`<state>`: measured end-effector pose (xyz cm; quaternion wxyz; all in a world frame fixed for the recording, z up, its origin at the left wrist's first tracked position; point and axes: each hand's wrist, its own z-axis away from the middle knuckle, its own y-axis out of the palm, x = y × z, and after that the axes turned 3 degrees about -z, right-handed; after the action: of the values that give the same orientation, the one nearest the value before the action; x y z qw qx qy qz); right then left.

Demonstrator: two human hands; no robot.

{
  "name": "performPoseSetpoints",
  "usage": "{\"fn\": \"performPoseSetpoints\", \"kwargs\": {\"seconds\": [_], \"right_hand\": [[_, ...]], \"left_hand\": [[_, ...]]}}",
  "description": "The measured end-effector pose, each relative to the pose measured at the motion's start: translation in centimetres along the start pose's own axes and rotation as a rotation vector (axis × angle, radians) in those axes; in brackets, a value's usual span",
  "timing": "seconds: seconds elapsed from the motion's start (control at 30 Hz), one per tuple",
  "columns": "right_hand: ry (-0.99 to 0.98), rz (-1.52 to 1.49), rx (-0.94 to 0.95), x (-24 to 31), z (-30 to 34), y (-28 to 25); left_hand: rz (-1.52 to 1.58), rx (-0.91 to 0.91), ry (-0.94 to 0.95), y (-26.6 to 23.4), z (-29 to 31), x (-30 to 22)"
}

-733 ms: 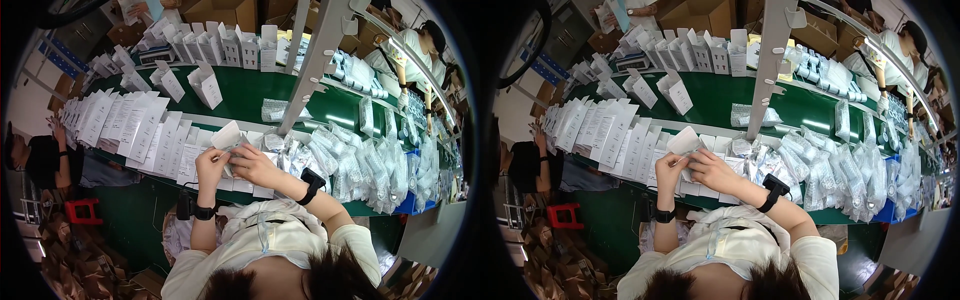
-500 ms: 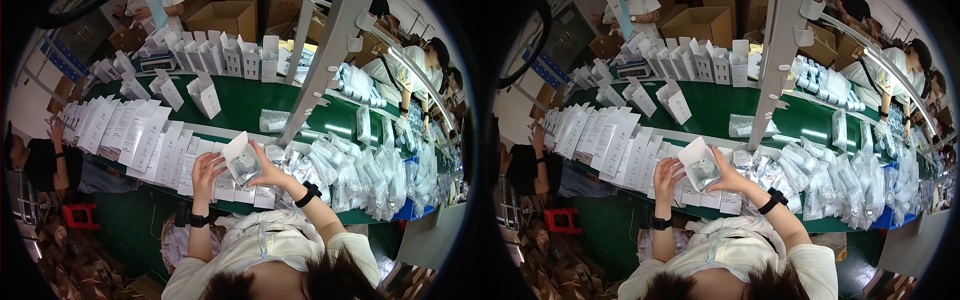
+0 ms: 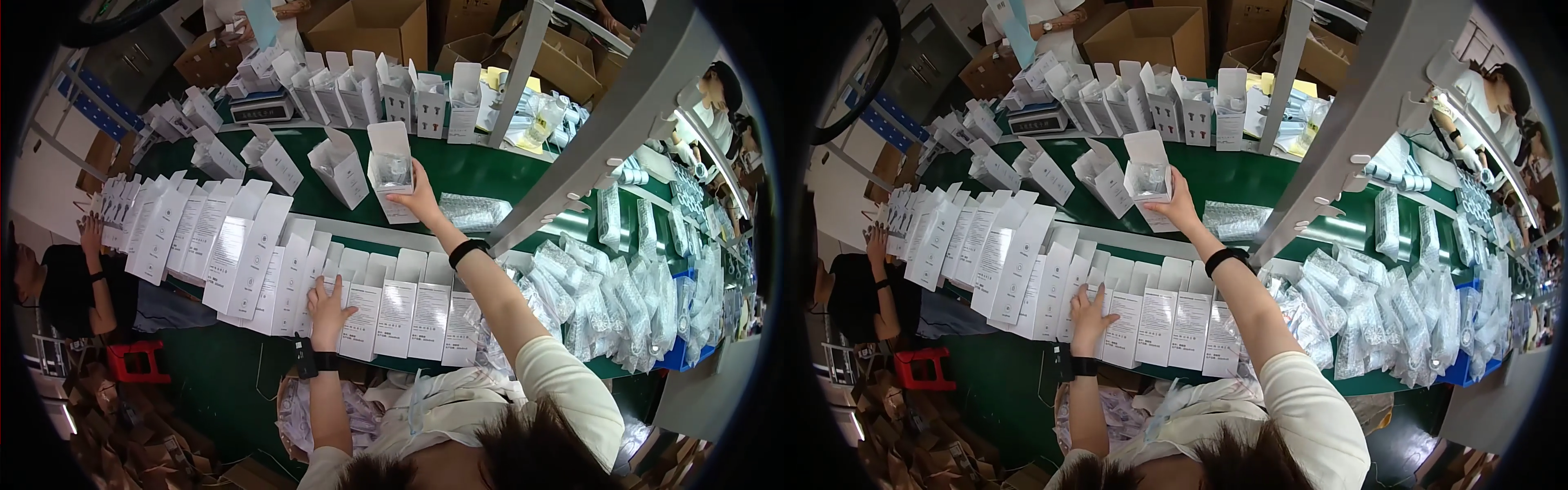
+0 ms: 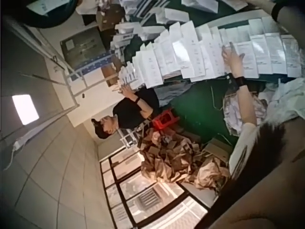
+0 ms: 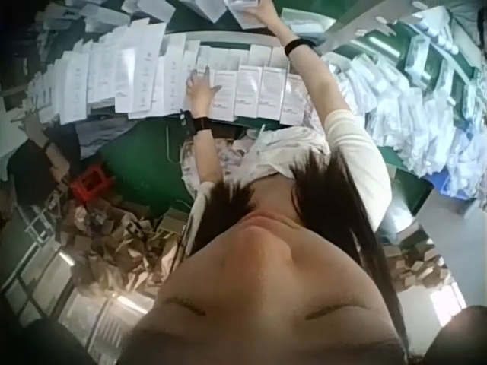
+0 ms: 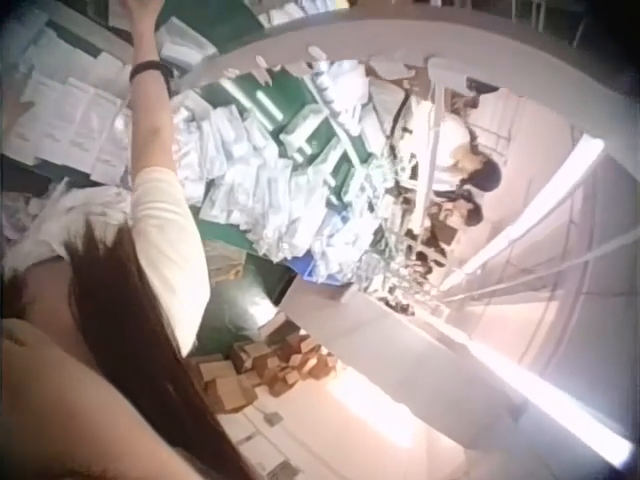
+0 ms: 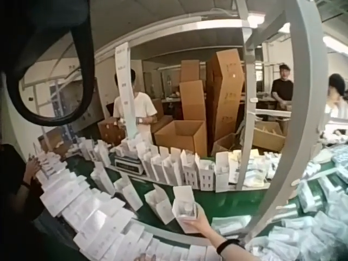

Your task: The person packages handheld fans by hand, placing a fan, a charging cable, and a manual into a box before setting it aside. This process is repeated multiple times throughout the video.

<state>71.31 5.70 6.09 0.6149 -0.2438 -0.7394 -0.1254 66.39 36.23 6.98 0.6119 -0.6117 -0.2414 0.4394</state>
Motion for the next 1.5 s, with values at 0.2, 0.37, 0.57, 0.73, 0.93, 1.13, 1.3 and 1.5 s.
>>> {"fn": "performPoseSetpoints", "kwargs": {"seconds": [0.2, 0.37, 0.57, 0.73, 0.93, 1.13, 1.3, 1.5], "right_hand": [[-0.040, 0.399, 0.138, -1.9, 2.6, -2.1], [0.215, 1.365, 0.028, -2.7, 5.5, -5.2], [0.324, 1.520, 0.213, -4.2, 5.7, -6.1], [0.149, 1.430, 0.103, -2.8, 5.6, -6.4], [0.070, 0.116, -0.342, 7.1, 8.1, -5.7], [0.184, -0.522, -0.036, 14.4, 18.8, -3.7], [0.374, -0.602, -0.241, 13.0, 22.0, -5.0], [0.212, -0.644, -0.345, 15.7, 22.3, -8.2]], "left_hand": [[0.058, 0.108, -0.039, -1.6, -1.4, 0.4], [0.051, -0.051, -0.018, -2.9, -0.1, -0.9], [0.095, -0.183, 0.030, -4.0, 2.0, -0.8], [0.285, -0.366, 0.028, -4.8, 4.5, -0.7], [0.345, -0.896, 0.000, -9.1, 9.6, -4.1], [0.485, -0.835, 0.223, -7.7, 7.6, -10.0], [1.156, -0.339, 0.309, -4.1, 5.1, -12.6], [0.447, -0.242, 0.646, -6.3, 2.6, -13.3]]}}
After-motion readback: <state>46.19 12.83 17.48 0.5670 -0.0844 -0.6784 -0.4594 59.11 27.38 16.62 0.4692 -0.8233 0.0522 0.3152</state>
